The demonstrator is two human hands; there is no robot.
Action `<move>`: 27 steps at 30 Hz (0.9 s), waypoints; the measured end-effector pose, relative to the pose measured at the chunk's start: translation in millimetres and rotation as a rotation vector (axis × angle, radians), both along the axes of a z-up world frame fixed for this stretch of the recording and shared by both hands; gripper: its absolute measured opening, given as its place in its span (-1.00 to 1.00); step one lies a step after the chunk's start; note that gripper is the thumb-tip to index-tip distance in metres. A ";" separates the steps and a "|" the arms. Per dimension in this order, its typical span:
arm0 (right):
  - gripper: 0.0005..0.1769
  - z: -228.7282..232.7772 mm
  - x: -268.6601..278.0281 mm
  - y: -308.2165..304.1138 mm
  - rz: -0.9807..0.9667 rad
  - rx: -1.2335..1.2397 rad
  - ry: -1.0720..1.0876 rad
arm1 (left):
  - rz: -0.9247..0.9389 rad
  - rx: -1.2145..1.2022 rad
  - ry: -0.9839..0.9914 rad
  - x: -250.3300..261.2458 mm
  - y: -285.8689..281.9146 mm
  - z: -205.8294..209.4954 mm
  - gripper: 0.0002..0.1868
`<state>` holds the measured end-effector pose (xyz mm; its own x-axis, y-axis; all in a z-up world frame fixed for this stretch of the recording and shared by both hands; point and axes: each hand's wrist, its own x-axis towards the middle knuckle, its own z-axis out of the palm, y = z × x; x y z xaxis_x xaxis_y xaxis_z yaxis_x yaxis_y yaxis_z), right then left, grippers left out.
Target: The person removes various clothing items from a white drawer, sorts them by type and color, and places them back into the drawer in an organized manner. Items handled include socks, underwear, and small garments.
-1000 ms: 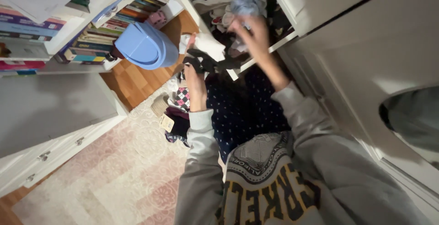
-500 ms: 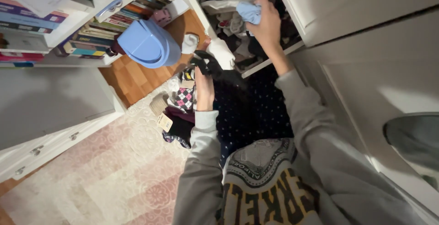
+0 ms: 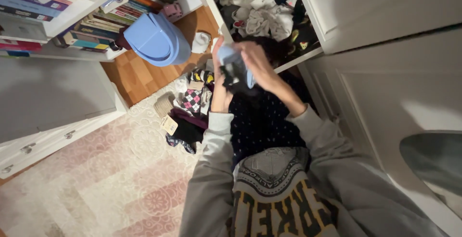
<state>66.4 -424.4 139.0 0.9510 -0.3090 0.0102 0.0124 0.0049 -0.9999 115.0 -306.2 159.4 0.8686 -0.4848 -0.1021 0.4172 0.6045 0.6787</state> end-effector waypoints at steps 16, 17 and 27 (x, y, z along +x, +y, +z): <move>0.06 -156.1 98.8 -114.8 -0.035 -1.355 0.549 | 0.027 0.026 0.145 -4.0 46.5 -11.0 -0.38; 0.00 -140.4 94.8 -112.6 -0.055 -1.335 0.541 | 0.043 0.003 0.181 -4.1 44.0 -6.2 -0.37; -0.20 37.1 50.4 -71.1 -0.284 -0.575 -0.125 | 0.131 0.058 0.115 -1.7 47.5 15.4 -0.37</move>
